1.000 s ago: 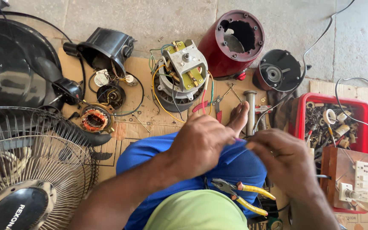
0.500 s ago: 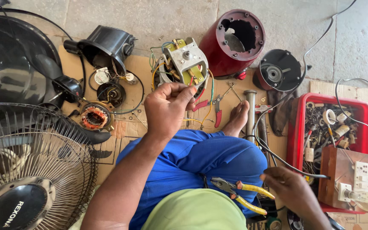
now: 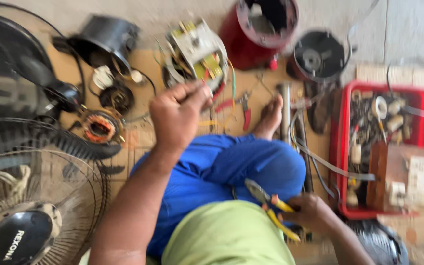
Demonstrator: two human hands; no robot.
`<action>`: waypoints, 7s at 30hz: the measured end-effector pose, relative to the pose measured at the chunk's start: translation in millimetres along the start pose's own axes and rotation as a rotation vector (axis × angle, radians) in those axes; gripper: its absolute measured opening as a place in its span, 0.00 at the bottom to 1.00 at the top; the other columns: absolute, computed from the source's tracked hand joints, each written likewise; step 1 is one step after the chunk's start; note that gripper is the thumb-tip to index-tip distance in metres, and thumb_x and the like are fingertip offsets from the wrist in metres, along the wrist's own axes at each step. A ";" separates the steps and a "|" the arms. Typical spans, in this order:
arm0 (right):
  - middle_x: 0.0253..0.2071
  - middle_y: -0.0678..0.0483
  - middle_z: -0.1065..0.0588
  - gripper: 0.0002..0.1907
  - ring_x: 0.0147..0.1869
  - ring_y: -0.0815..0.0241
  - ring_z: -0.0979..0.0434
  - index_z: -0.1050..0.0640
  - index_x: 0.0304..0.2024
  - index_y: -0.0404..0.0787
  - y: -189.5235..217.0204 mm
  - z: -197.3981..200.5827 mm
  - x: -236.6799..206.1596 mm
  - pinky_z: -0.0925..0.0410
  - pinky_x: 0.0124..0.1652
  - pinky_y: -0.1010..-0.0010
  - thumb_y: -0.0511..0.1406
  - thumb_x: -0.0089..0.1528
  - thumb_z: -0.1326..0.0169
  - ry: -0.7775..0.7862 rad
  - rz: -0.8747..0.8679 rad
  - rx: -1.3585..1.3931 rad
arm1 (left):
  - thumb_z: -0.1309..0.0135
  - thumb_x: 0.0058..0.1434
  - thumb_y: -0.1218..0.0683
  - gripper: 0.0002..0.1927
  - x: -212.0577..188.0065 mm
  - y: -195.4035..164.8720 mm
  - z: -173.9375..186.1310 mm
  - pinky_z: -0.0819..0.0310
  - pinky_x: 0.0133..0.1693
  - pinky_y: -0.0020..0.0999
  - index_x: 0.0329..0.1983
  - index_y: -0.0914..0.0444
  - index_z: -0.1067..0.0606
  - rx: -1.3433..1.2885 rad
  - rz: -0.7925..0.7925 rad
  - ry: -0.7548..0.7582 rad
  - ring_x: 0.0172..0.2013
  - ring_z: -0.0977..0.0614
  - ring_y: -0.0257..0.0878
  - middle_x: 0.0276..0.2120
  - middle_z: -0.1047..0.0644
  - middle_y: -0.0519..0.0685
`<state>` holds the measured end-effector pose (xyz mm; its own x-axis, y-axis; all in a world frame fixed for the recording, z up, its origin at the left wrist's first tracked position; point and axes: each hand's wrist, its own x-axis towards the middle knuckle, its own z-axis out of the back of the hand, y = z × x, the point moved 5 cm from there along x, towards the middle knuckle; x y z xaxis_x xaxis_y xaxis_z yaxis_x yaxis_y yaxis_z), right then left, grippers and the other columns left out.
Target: The person repairs a fan motor by connecting and stripping wires using pliers and a screwdriver, and adjusting internal components while sitting on the floor.
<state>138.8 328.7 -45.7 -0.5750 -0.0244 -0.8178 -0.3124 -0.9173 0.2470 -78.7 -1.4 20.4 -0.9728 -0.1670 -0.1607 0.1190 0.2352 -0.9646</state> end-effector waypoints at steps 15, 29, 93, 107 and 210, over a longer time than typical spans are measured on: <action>0.37 0.45 0.18 0.13 0.45 0.51 0.22 0.15 0.40 0.39 142.1 129.0 134.3 0.34 0.50 0.57 0.41 0.60 0.38 -0.502 0.205 0.314 | 0.43 0.67 0.65 0.08 -6.9 -10.3 0.8 0.13 0.44 0.31 0.48 0.73 0.21 -0.024 -0.081 0.043 0.37 0.14 0.36 0.38 0.17 0.54; 0.55 0.33 0.25 0.33 0.59 0.35 0.24 0.33 0.58 0.32 174.2 121.9 203.3 0.29 0.56 0.53 0.37 0.55 0.36 -0.409 -0.381 0.224 | 0.42 0.68 0.66 0.08 -19.0 -6.2 -2.8 0.19 0.39 0.26 0.50 0.72 0.20 0.030 -0.146 0.008 0.36 0.16 0.34 0.40 0.19 0.52; 0.37 0.57 0.27 0.08 0.32 0.64 0.27 0.23 0.39 0.38 132.1 98.6 175.5 0.32 0.30 0.72 0.36 0.63 0.39 -0.123 -0.146 1.428 | 0.46 0.74 0.59 0.10 17.4 -53.9 -22.6 0.17 0.49 0.46 0.52 0.68 0.32 0.961 -0.805 0.245 0.57 0.21 0.65 0.68 0.41 0.72; 0.49 0.45 0.24 0.03 0.49 0.50 0.17 0.30 0.40 0.37 122.7 102.6 168.0 0.23 0.42 0.58 0.28 0.68 0.50 -0.149 0.249 1.724 | 0.37 0.68 0.65 0.12 -14.6 -74.8 7.6 0.18 0.49 0.27 0.53 0.68 0.22 0.555 -0.479 0.158 0.45 0.15 0.40 0.59 0.28 0.60; 0.58 0.32 0.34 0.33 0.68 0.30 0.38 0.36 0.58 0.28 158.0 95.7 60.9 0.42 0.65 0.45 0.20 0.49 0.49 -1.201 0.566 0.306 | 0.42 0.62 0.59 0.07 -32.3 -32.4 -71.4 0.20 0.35 0.32 0.39 0.67 0.18 0.389 -0.314 0.435 0.31 0.16 0.38 0.31 0.18 0.53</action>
<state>-17.9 220.3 -6.7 -0.9278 0.1370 0.3469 0.1209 -0.7695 0.6271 -65.3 64.8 71.7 -0.9548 0.2497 0.1612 -0.1999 -0.1379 -0.9701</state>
